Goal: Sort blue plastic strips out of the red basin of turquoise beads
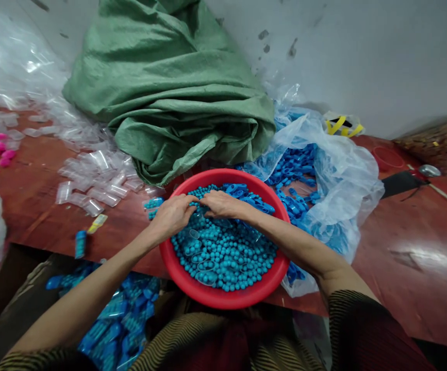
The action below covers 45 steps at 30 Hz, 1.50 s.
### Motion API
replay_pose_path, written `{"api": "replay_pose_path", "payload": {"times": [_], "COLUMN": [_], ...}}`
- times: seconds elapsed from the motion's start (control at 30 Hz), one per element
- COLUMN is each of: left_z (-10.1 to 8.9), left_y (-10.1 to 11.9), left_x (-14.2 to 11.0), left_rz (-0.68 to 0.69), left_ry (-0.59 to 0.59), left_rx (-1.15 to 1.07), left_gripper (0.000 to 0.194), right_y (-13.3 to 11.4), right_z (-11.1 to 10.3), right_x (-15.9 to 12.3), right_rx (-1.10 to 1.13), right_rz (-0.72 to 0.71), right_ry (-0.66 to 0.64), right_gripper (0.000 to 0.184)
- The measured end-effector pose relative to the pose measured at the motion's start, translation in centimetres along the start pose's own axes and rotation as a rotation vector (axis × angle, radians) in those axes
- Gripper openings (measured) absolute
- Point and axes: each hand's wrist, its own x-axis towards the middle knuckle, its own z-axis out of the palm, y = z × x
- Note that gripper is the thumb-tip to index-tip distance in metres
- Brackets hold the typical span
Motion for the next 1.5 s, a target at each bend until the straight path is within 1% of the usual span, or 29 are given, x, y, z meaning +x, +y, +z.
{"api": "replay_pose_path", "payload": {"times": [0.07,0.17,0.2,0.27,0.33,0.37,0.43,0.47,0.53,0.6,0.67,0.77,0.83,0.87,0.93,1.0,1.1,1.2,1.27,1.33,1.43,1.5], "left_z": [0.4,0.5,0.4,0.2,0.1,0.2,0.3,0.5,0.7,0.8,0.7,0.7,0.8,0.9,1.1,1.3,1.4,1.4,1.2,1.1,1.0,1.1], "left_y": [0.0,0.0,0.0,0.0,0.1,0.2,0.6,0.8,1.4,2.0,2.2,2.0,1.5,1.3,1.0,0.8,0.8,0.9,0.9,0.7,0.6,0.6], "left_x": [-0.3,-0.5,-0.4,0.3,1.3,1.9,3.0,3.4,3.8,3.8,3.7,3.3,3.1,3.0,2.9,2.8,2.8,2.8,2.7,2.6,2.6,2.7], "left_rz": [0.020,-0.022,-0.044,-0.067,-0.045,-0.029,-0.032,-0.059,-0.132,-0.174,-0.192,-0.225,-0.253,-0.266,-0.287,-0.298,-0.296,-0.288,-0.279,-0.269,-0.272,-0.265], "left_ry": [-0.057,-0.126,-0.125,-0.080,-0.034,-0.034,-0.069,-0.086,-0.093,-0.079,-0.067,-0.047,-0.045,-0.048,-0.057,-0.065,-0.098,-0.123,-0.104,-0.081,-0.066,-0.073], "left_rx": [-0.005,-0.031,-0.049,-0.117,-0.257,-0.354,-0.575,-0.672,-0.797,-0.843,-0.857,-0.899,-0.952,-0.982,-1.035,-1.081,-1.160,-1.202,-1.193,-1.183,-1.180,-1.174], "left_gripper": [0.028,0.030,0.032,0.036,0.036,0.035,0.032,0.031,0.030,0.029,0.028,0.029,0.030,0.031,0.033,0.036,0.044,0.049,0.048,0.046,0.046,0.045], "right_y": [0.3,0.9,1.1,1.5,1.8,1.9,1.9,2.0,2.2,2.7,3.5,4.6,4.9,4.9,4.8,4.8,5.1,5.0,4.5,4.1,4.1,4.8], "right_z": [0.3,0.8,0.9,1.0,0.8,0.6,0.1,-0.1,-0.7,-1.2,-1.5,-1.9,-2.1,-2.2,-2.5,-2.7,-2.6,-1.7,-0.9,-0.2,0.0,-0.3], "right_x": [-0.2,-0.7,-0.9,-1.2,-1.3,-1.3,-1.3,-1.4,-1.5,-2.1,-2.9,-4.6,-5.6,-5.9,-6.3,-6.2,-5.3,-4.1,-3.6,-3.3,-3.5,-3.8], "right_rx": [0.063,0.244,0.315,0.462,0.605,0.666,0.724,0.708,0.600,0.461,0.342,0.210,0.158,0.144,0.126,0.099,0.006,-0.121,-0.202,-0.250,-0.243,-0.185], "right_rz": [-0.012,-0.010,0.008,0.047,0.063,0.056,0.025,0.019,0.028,0.051,0.088,0.244,0.326,0.322,0.259,0.232,0.272,0.260,0.281,0.322,0.354,0.364], "right_ry": [0.017,0.075,0.114,0.226,0.361,0.425,0.505,0.521,0.493,0.435,0.417,0.435,0.389,0.353,0.293,0.280,0.279,0.188,0.118,0.085,0.085,0.122], "right_gripper": [0.028,0.023,0.022,0.022,0.023,0.021,0.016,0.013,0.009,0.012,0.013,0.013,0.017,0.018,0.021,0.026,0.030,0.032,0.032,0.035,0.036,0.035]}}
